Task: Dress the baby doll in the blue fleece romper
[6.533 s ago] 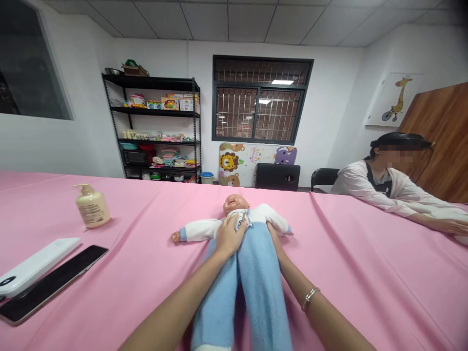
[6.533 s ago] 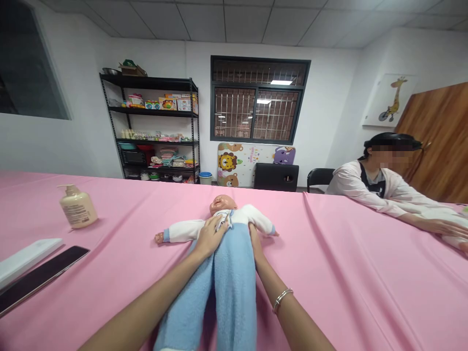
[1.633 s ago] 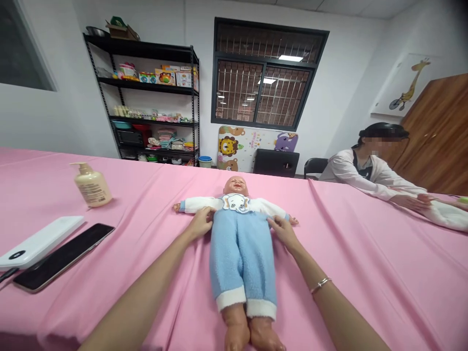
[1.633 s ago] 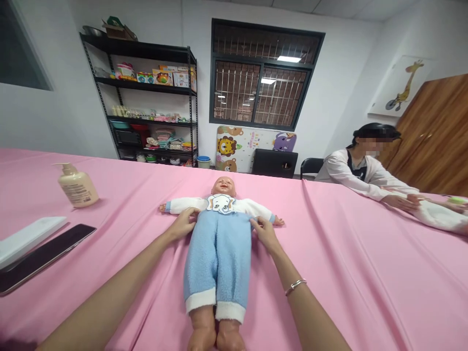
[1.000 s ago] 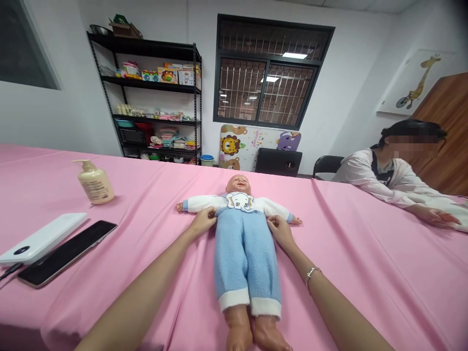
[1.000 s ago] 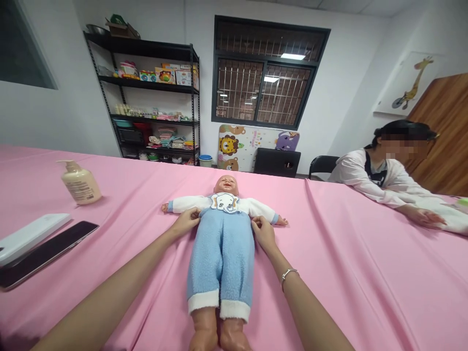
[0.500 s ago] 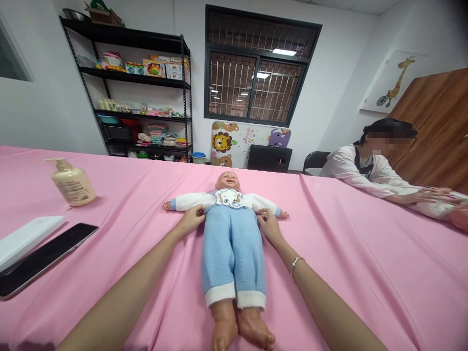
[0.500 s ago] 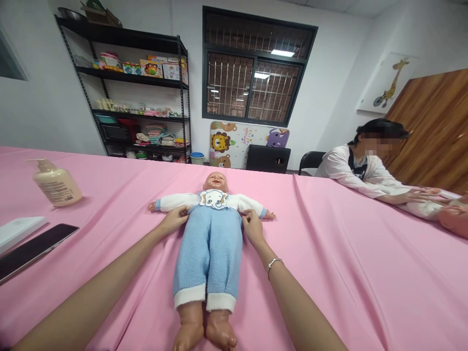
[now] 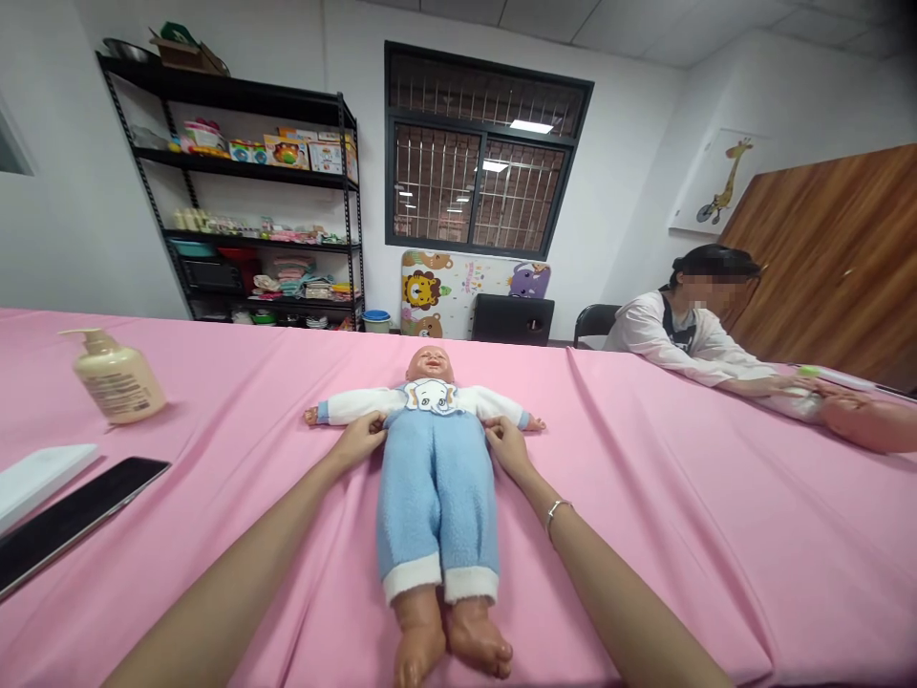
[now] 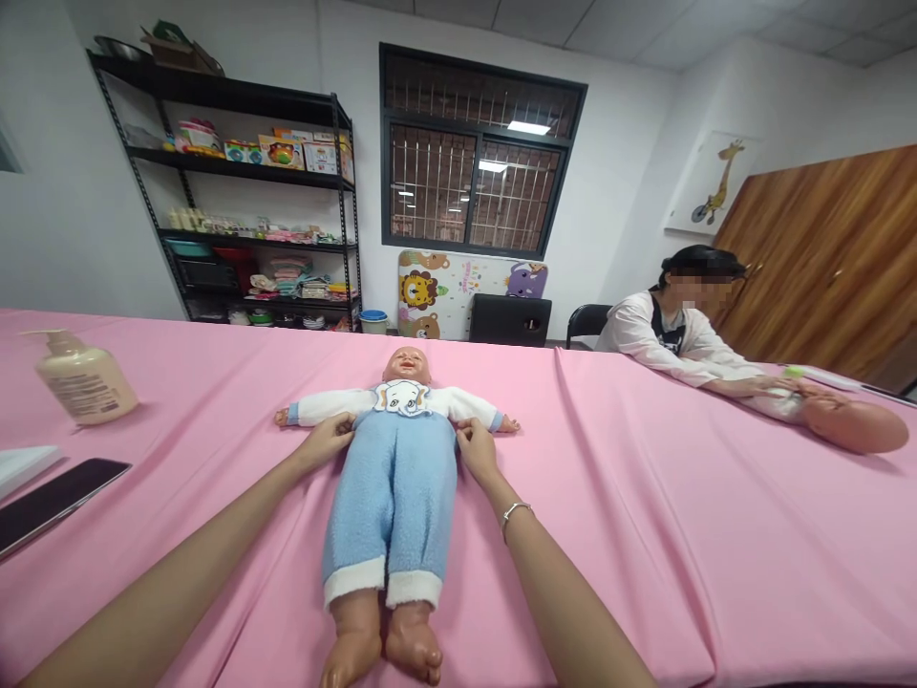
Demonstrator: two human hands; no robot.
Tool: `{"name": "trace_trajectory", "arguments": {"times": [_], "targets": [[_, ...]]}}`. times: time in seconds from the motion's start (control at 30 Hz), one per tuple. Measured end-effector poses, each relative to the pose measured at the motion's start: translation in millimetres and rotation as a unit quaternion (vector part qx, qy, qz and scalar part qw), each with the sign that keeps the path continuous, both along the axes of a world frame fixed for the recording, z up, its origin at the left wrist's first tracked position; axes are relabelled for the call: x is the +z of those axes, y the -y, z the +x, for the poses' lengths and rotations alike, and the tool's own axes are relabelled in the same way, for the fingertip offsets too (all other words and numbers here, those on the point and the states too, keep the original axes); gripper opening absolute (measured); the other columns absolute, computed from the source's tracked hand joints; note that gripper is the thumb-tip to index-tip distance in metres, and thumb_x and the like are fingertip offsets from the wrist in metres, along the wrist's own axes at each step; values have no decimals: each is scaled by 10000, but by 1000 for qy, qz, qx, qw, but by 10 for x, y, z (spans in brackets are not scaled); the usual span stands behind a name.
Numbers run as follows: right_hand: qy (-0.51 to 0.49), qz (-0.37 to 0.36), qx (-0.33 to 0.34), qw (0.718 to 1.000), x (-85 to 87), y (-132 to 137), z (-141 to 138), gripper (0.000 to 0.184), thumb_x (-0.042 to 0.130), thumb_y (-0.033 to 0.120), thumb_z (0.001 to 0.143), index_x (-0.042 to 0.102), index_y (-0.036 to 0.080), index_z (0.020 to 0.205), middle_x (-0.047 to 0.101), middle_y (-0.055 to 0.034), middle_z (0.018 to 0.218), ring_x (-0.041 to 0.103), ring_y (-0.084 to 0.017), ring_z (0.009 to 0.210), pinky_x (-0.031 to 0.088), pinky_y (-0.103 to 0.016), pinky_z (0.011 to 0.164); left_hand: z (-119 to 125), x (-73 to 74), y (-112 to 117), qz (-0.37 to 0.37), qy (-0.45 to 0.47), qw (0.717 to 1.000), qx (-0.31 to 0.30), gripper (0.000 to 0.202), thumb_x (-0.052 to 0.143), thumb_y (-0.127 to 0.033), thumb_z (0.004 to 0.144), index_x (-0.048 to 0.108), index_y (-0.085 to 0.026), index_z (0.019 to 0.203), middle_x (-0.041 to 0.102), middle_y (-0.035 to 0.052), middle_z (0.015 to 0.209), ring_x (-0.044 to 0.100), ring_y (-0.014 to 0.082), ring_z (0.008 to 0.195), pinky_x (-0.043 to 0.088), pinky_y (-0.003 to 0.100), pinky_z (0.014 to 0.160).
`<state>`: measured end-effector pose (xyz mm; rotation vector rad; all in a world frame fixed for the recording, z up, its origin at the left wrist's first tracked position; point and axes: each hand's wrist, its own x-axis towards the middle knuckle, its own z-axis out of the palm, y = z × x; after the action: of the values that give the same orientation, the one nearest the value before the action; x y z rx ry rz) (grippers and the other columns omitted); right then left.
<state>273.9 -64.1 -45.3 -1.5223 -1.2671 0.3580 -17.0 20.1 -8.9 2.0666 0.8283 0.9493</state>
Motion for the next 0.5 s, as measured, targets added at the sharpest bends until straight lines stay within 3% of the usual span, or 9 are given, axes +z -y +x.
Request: {"name": "trace_trajectory", "arguments": {"times": [0.17, 0.33, 0.5], "targets": [[-24, 7, 11, 1000, 7, 9, -6, 181, 468, 269, 697, 539, 161, 824, 589, -17, 673, 545, -169, 642, 409, -279, 624, 2, -33, -32, 7, -5, 1000, 7, 150, 496, -281, 668, 539, -150, 726, 556, 1, 672, 513, 177, 642, 397, 272, 596], [-49, 23, -18, 998, 46, 33, -30, 148, 476, 276, 679, 517, 168, 771, 539, -6, 620, 507, -162, 596, 403, -275, 585, 9, -14, -4, 25, -2, 1000, 18, 120, 481, -265, 659, 528, -159, 689, 540, -6, 651, 493, 174, 628, 384, 270, 584], [-80, 23, -29, 996, 122, 152, -82, 148, 449, 254, 670, 484, 172, 788, 563, -24, 687, 541, -169, 665, 437, -292, 648, -4, 15, 32, 33, 4, 999, 20, 115, 484, -270, 638, 518, -165, 672, 538, -7, 639, 490, 179, 620, 383, 275, 581]]}}
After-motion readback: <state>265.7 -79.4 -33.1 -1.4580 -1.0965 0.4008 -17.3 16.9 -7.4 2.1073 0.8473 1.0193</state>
